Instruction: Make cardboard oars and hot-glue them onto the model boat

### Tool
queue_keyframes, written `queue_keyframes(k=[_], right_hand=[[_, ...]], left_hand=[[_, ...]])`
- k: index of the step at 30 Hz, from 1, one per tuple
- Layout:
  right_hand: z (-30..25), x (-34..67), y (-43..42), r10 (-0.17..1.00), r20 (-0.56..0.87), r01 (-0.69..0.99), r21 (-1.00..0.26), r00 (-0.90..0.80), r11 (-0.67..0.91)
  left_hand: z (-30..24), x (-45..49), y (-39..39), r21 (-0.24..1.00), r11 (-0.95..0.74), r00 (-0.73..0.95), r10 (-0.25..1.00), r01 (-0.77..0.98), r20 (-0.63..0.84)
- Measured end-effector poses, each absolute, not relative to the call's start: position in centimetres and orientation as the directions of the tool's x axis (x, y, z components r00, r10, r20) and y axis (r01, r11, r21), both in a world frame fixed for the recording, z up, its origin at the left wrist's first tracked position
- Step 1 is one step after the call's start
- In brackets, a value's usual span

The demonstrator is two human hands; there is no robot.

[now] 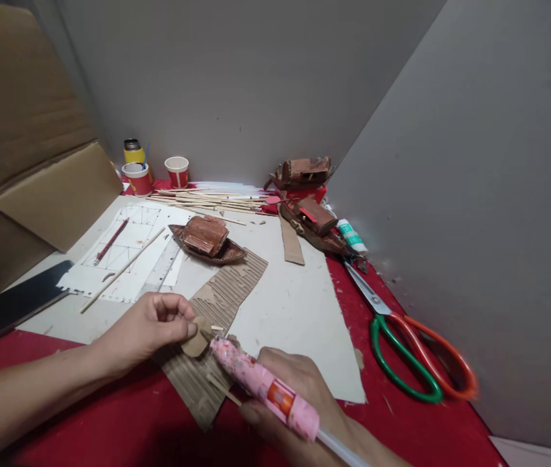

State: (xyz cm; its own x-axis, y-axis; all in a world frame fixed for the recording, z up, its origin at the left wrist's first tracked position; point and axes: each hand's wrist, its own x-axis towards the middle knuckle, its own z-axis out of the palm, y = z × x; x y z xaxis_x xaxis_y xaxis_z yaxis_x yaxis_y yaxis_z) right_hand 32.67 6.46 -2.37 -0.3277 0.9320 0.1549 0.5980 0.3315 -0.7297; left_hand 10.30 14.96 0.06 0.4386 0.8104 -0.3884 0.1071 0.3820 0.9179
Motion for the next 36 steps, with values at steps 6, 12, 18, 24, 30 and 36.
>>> queue_keyframes(k=[6, 12, 18, 24, 30, 36], right_hand=[[-1.7, 33.0, 6.4, 0.921, 0.208, 0.600, -0.707, -0.330, 0.375], [-1.7, 32.4, 6.3, 0.882, 0.266, 0.681, -0.562, -0.389, 0.470], [-1.2, 32.2, 6.3, 0.887, 0.267, 0.702, -0.542, -0.378, 0.462], [0.5, 31.8, 6.4, 0.871, 0.245, 0.720, -0.491, -0.425, 0.490], [0.7, 31.8, 6.6, 0.876, 0.247, 0.762, -0.433, -0.414, 0.482], [-0.1, 32.3, 6.8, 0.884, 0.193, 0.788, -0.400, -0.426, 0.468]], left_hand=[[0.4, 10.2, 15.0, 0.922, 0.383, 0.420, 0.828, 0.061, -0.372], [-0.1, 10.1, 14.9, 0.934, 0.355, 0.436, 0.834, 0.046, -0.339], [0.0, 10.0, 14.9, 0.943, 0.326, 0.443, 0.837, 0.067, -0.321], [-0.1, 10.0, 14.9, 0.946, 0.319, 0.438, 0.842, 0.064, -0.314], [0.0, 10.1, 14.9, 0.949, 0.309, 0.412, 0.858, 0.063, -0.306], [-0.2, 10.2, 15.1, 0.947, 0.314, 0.394, 0.863, 0.069, -0.315]])
